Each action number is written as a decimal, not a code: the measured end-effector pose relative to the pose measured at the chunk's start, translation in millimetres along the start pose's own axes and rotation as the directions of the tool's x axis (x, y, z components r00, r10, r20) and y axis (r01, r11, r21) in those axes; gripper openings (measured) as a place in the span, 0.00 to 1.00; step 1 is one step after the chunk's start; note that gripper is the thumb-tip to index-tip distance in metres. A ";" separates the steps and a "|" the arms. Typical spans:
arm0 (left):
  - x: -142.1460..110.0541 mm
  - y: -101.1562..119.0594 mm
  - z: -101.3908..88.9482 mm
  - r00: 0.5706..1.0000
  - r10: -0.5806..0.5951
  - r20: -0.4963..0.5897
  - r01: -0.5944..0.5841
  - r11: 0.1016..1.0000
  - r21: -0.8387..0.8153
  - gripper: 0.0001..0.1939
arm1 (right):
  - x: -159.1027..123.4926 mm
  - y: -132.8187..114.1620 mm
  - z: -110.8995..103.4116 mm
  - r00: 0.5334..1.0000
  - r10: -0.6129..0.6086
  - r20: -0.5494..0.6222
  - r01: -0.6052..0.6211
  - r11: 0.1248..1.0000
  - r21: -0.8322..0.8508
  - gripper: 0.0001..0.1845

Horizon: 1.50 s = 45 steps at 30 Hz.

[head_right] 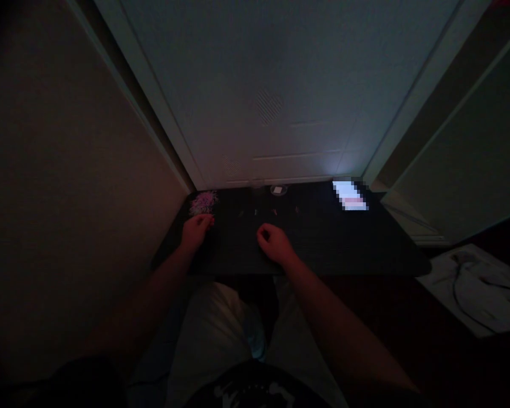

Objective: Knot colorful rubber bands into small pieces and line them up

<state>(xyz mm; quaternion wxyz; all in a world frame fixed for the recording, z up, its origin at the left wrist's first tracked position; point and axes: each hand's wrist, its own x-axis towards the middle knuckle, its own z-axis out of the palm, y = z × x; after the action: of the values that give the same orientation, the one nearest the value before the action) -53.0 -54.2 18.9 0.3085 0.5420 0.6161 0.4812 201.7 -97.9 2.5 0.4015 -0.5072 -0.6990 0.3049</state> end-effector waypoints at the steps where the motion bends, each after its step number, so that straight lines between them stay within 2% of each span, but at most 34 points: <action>1: -6.2 4.8 10.4 0.999 0.013 0.032 -0.012 1.000 -0.026 0.15 | -0.1 -0.4 -0.1 1.000 -0.002 -0.007 0.002 1.000 0.004 0.05; 7: -43.6 27.9 70.2 0.974 0.133 0.184 -0.108 0.985 -0.137 0.14 | 0.6 -3.0 -1.6 0.997 0.003 -0.074 0.002 0.998 0.070 0.04; 11: -58.8 32.7 87.4 0.946 0.224 0.235 -0.204 0.973 -0.106 0.11 | 1.9 0.1 -2.0 0.995 0.021 -0.095 -0.005 0.987 0.160 0.06; 20: -63.3 31.5 84.9 0.933 0.256 0.253 -0.263 0.965 -0.007 0.10 | 2.4 1.1 -3.5 0.999 0.004 -0.052 0.004 0.987 0.159 0.07; 29: -62.5 30.0 87.3 0.933 0.239 0.267 -0.235 0.971 -0.047 0.10 | 1.8 0.1 -3.7 0.998 0.009 -0.063 -0.002 0.993 0.115 0.06; 37: -56.7 22.8 87.0 0.946 0.202 0.252 -0.159 0.971 -0.181 0.12 | 1.0 0.1 -3.4 0.996 -0.001 -0.092 0.009 0.996 0.094 0.05; 45: -60.6 27.6 88.4 0.924 0.236 0.302 -0.213 0.971 -0.106 0.11 | 2.0 1.3 -3.6 0.995 0.014 -0.095 -0.002 0.992 0.126 0.05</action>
<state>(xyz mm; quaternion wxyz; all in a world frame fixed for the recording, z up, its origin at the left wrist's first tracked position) 50.4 -91.2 5.2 0.3641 0.6669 0.4758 0.4430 205.2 -95.6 3.7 0.4642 -0.4978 -0.6564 0.3254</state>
